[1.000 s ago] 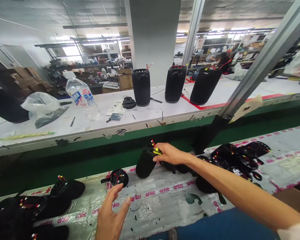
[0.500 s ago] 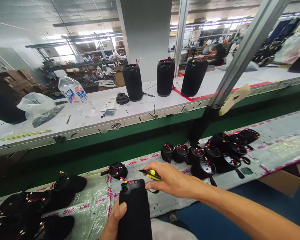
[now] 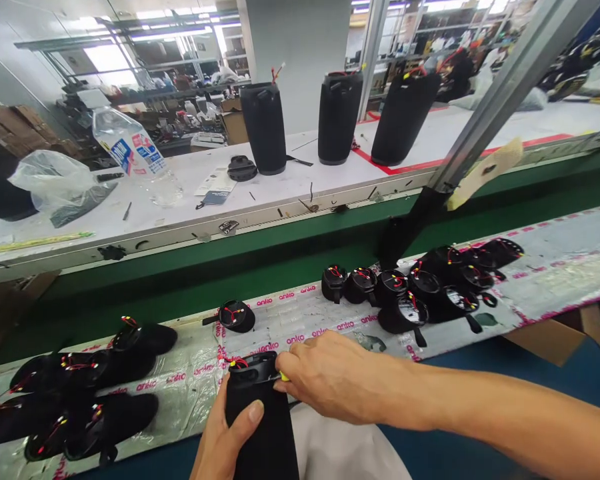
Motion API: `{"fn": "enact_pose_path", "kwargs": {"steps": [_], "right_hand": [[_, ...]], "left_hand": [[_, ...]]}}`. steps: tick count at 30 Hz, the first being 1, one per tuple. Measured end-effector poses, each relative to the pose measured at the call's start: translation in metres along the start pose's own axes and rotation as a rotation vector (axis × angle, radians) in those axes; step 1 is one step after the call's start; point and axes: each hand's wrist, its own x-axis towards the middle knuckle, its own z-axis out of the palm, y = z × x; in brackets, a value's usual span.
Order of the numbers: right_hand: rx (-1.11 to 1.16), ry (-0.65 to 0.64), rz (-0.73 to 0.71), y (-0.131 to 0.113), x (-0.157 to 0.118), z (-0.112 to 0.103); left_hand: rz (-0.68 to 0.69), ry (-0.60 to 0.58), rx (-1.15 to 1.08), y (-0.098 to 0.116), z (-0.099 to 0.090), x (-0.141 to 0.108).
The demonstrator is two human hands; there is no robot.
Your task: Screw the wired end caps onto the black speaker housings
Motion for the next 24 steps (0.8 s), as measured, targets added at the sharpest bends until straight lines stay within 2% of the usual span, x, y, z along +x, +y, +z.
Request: {"fn": "enact_pose_path", "kwargs": {"steps": [6,12,19,21,24], "right_hand": [[-0.101,-0.014,-0.025,0.0,-0.001,0.014],[-0.2,0.032,-0.033,-0.007,-0.011,0.031],[-0.156,-0.019,-0.059,-0.004,-0.012,0.044],[-0.034,0.044,-0.101,0.002,-0.014,0.043],[0.288,0.288,-0.114,0.011,-0.022,0.036]], "left_hand": [[-0.008,-0.07,0.016,0.011,0.005,-0.01],[0.005,0.116,0.123,0.008,0.008,-0.019],[0.027,0.148,0.303,0.004,0.009,-0.027],[0.041,0.163,0.285,0.001,0.006,-0.026],[-0.032,0.061,0.03,-0.001,0.004,-0.023]]}}
